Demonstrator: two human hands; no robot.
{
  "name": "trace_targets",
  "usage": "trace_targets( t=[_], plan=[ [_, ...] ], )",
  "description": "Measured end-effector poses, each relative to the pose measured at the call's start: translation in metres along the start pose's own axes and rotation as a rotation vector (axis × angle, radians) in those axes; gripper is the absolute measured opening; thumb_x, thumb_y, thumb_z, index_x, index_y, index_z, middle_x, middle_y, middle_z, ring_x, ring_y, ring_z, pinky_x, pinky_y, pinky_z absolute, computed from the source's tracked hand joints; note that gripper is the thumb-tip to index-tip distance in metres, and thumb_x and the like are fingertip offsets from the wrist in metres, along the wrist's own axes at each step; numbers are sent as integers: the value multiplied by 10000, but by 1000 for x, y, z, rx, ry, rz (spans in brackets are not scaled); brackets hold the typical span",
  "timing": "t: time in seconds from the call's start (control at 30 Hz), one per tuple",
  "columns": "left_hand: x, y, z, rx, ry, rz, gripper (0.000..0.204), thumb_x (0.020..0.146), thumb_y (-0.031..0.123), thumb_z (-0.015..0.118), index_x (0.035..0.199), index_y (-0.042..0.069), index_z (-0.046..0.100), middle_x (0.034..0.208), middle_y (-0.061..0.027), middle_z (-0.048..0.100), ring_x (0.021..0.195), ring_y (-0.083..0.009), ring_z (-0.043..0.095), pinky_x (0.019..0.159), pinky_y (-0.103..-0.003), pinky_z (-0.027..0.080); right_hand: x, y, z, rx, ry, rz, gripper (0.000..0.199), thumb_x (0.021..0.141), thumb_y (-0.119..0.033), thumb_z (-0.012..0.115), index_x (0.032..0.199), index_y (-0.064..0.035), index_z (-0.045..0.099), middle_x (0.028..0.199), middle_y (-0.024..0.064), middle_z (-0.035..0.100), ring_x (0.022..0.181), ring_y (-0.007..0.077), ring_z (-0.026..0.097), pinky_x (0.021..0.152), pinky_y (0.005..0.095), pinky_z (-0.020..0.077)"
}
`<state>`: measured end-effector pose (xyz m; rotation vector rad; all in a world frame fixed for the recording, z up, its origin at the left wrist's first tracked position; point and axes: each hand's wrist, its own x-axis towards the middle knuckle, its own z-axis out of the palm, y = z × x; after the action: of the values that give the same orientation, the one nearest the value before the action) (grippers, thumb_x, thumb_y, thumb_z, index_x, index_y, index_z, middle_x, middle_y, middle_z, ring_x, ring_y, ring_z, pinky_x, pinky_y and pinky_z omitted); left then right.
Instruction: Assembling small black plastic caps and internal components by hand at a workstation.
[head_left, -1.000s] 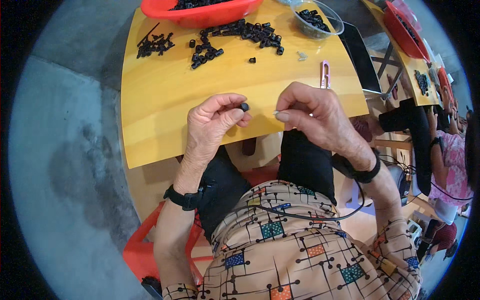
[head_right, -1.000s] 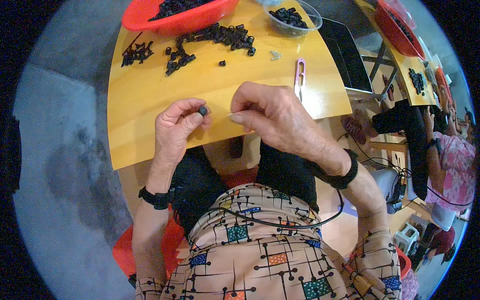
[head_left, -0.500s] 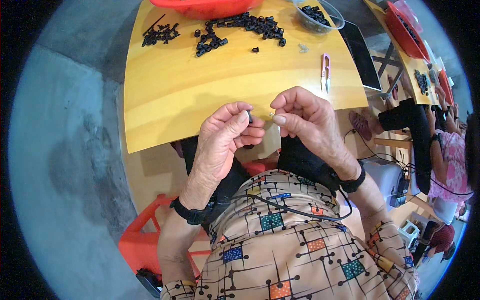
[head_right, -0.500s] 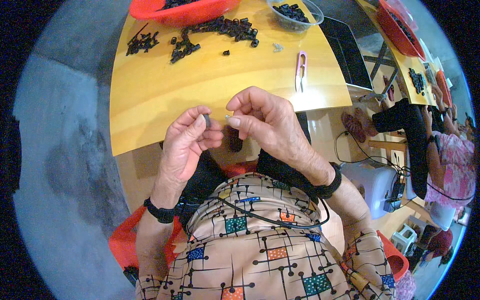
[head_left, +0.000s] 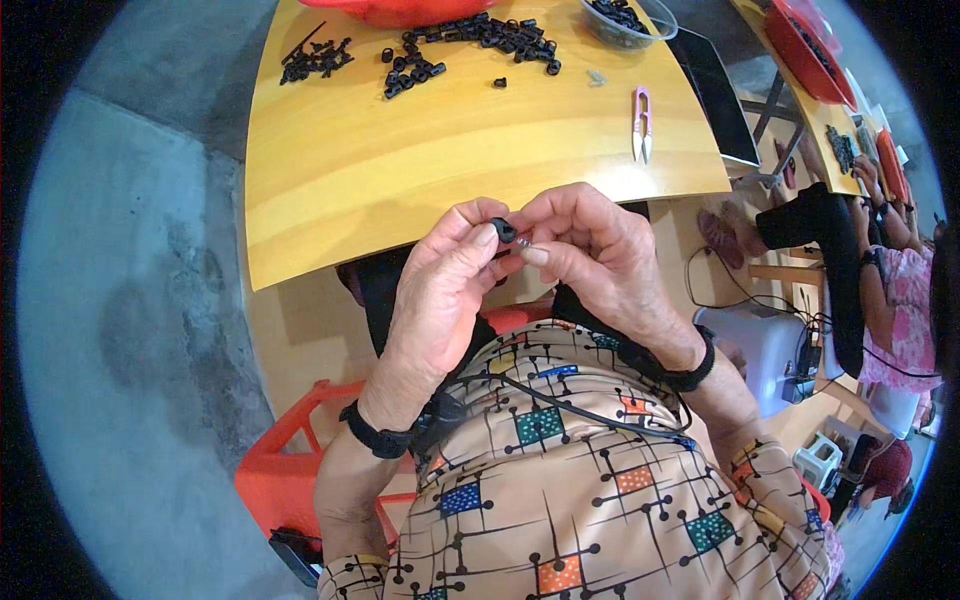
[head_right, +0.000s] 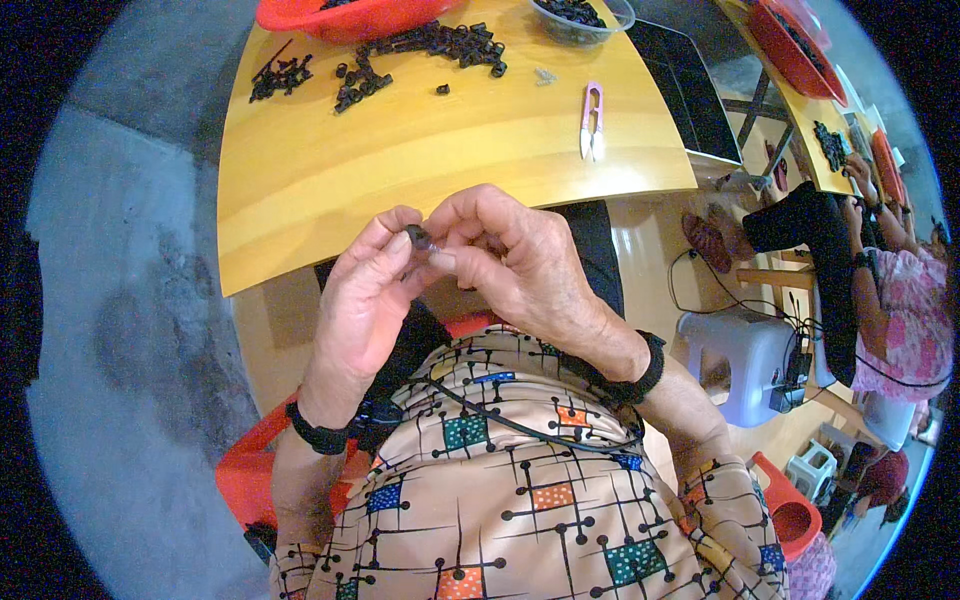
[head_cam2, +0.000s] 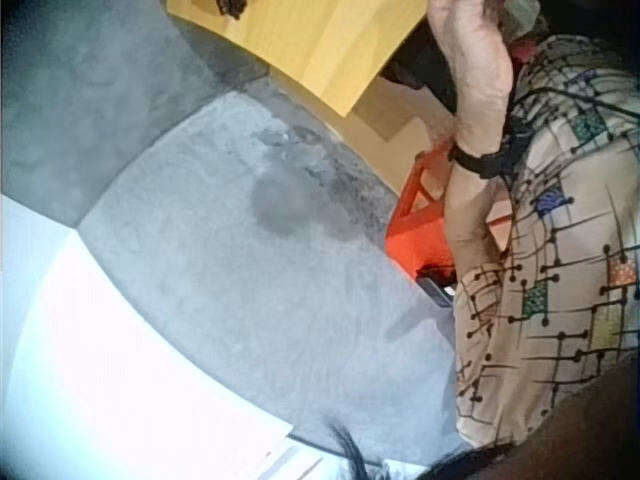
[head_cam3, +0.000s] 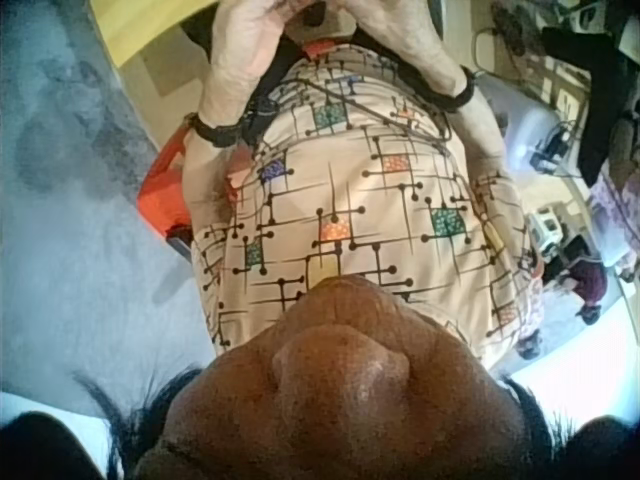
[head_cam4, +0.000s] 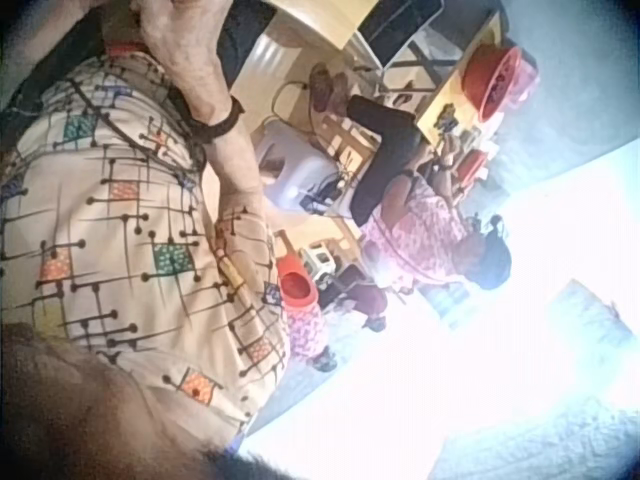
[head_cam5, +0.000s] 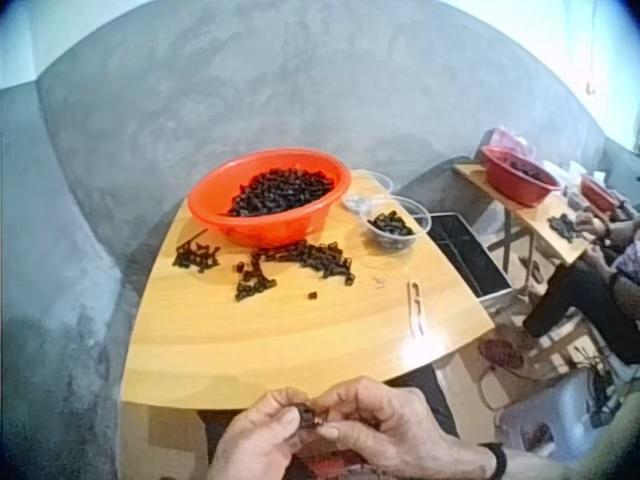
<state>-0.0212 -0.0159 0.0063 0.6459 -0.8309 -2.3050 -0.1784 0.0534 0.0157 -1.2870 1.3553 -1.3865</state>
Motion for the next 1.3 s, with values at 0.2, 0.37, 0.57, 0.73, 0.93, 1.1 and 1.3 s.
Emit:
trace_targets(
  t=[0.2,0.37,0.57,0.73,0.93,1.1,1.3],
  plan=[
    [-5,-5,7,80,18,40,178,928,138,510,1081,50,536,1055,-35,556,963,-107,533,887,-281,441,-1,-1,1,-118,38,-7,181,801,-24,653,961,-26,569,688,35,624,619,60,587,552,218,482],
    [-6,-9,11,62,-7,57,168,945,131,491,1080,41,534,1050,-30,569,970,-99,544,917,-272,436,-1,1,-1,-122,47,-8,207,782,-30,673,961,-31,569,701,52,637,668,93,633,591,234,508],
    [-4,-16,-1,70,50,67,202,908,100,563,1096,31,583,1045,-43,601,926,-94,560,869,-266,468,-1,7,0,-259,79,-136,221,773,-32,674,970,-37,573,706,66,629,666,143,646,591,256,514],
    [-7,-16,-6,131,72,51,214,885,62,581,1092,11,603,1010,-51,621,873,-92,577,807,-245,497,-2,3,-1,-371,42,-186,228,762,-32,676,966,-41,576,686,61,612,631,163,635,573,266,505],
    [-11,-16,-8,228,99,106,206,866,21,582,1067,-15,608,955,-75,636,828,-111,614,759,-243,531,-2,4,0,-370,-7,-183,257,741,-61,705,964,-32,580,660,58,597,586,169,609,549,272,491],
    [-13,-16,-14,158,91,52,171,849,6,596,1017,-16,616,908,-81,646,783,-127,632,733,-242,544,0,10,-3,-317,-42,-173,287,729,-86,731,964,-22,581,652,53,593,571,141,586,536,262,481],
    [-20,-17,-19,139,67,-79,150,855,44,610,996,-5,607,887,-96,649,731,-143,650,695,-254,553,0,16,-5,44,-204,157,262,749,-127,750,938,-20,604,667,-21,577,613,28,518,539,197,438]
  ],
)
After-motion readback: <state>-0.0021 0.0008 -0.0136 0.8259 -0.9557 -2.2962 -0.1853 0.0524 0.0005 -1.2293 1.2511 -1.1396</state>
